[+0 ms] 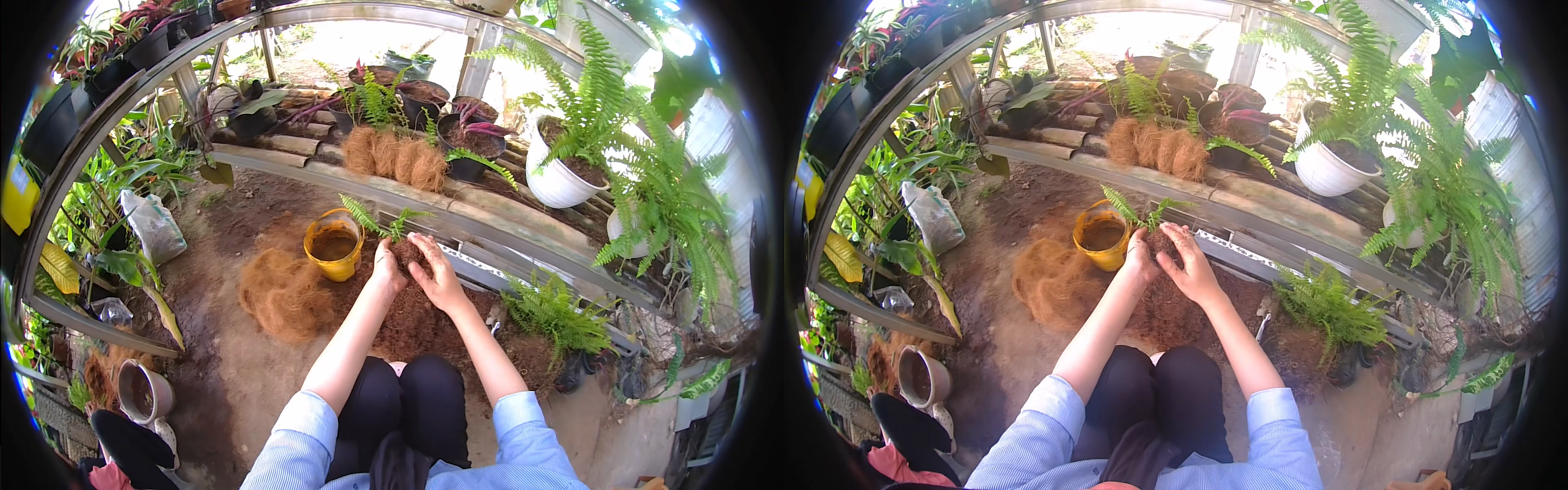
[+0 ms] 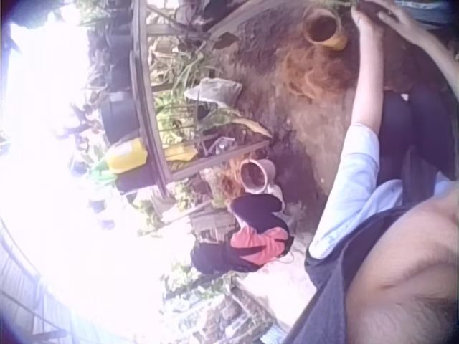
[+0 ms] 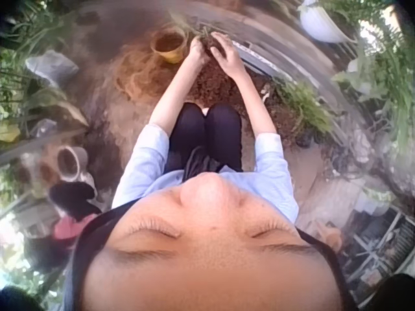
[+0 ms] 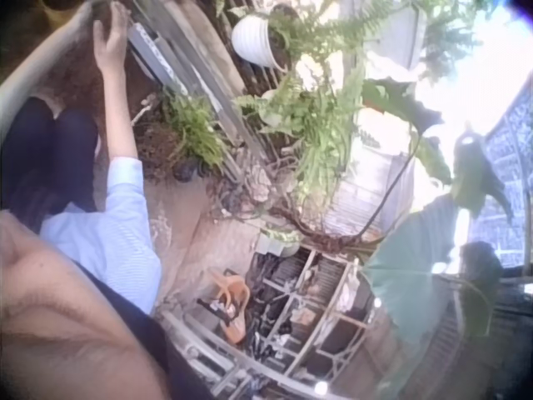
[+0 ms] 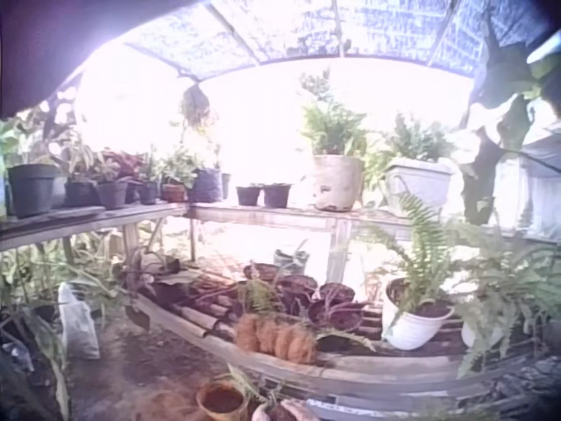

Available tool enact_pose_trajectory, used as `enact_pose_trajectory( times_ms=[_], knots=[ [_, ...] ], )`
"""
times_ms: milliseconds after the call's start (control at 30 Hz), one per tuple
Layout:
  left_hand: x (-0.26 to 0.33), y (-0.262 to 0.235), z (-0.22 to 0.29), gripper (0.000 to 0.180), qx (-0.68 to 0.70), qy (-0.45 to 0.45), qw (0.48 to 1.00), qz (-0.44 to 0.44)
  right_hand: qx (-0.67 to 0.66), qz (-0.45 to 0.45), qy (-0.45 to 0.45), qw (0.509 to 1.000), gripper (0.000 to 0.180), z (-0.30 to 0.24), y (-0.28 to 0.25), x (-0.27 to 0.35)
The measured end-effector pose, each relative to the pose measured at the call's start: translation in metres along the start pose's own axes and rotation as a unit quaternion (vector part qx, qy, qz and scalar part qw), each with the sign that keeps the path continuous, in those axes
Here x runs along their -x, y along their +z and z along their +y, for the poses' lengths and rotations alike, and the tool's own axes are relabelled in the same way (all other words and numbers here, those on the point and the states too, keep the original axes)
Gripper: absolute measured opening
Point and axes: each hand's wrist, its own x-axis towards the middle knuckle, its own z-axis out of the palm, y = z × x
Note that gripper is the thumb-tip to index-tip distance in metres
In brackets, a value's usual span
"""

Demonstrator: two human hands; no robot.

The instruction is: The person waters a variety of potted plants with a spray bottle, then moves to a workbench to plant a small fern. They separate the fern from its root ball, wrap the roots in a fibrous material, and press the material around the base of the plant.

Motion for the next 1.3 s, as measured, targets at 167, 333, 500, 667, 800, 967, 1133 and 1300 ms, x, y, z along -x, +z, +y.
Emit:
enact_pose_trajectory(
  times_ms=[167,333,500,667,800,967,1133,1300],
  knots=[
    [-0.013,-0.003,-0.024,0.043,0.015,0.005,0.989,-0.146,0.083,0.155,-0.016,0.984,0.023,-0.010,0.018,-0.006],
    [-0.015,-0.007,-0.028,0.054,-0.082,0.014,0.965,-0.249,0.075,0.190,0.031,0.978,0.020,-0.008,0.031,-0.008],
    [-0.028,-0.028,-0.025,0.052,0.123,-0.015,0.942,-0.311,0.050,0.189,-0.009,0.981,0.022,-0.012,0.038,-0.016],
    [-0.024,-0.024,-0.032,0.051,0.096,-0.003,0.964,-0.247,0.078,0.190,-0.014,0.979,0.025,0.000,0.035,-0.011],
    [-0.025,-0.020,-0.035,0.051,0.082,-0.008,0.966,-0.245,0.083,0.197,-0.009,0.977,0.026,0.004,0.031,-0.008],
    [-0.045,-0.026,-0.036,0.051,0.074,-0.014,0.961,-0.268,0.072,0.195,-0.004,0.978,0.024,-0.011,0.023,-0.011],
    [0.001,0.035,-0.043,0.067,-0.025,-0.055,0.974,-0.220,0.181,0.258,-0.039,0.948,0.033,-0.031,-0.005,0.006],
    [-0.029,0.021,-0.061,0.053,-0.153,-0.037,0.973,-0.168,0.178,0.234,-0.013,0.956,0.029,-0.007,-0.002,0.017]
  ],
)
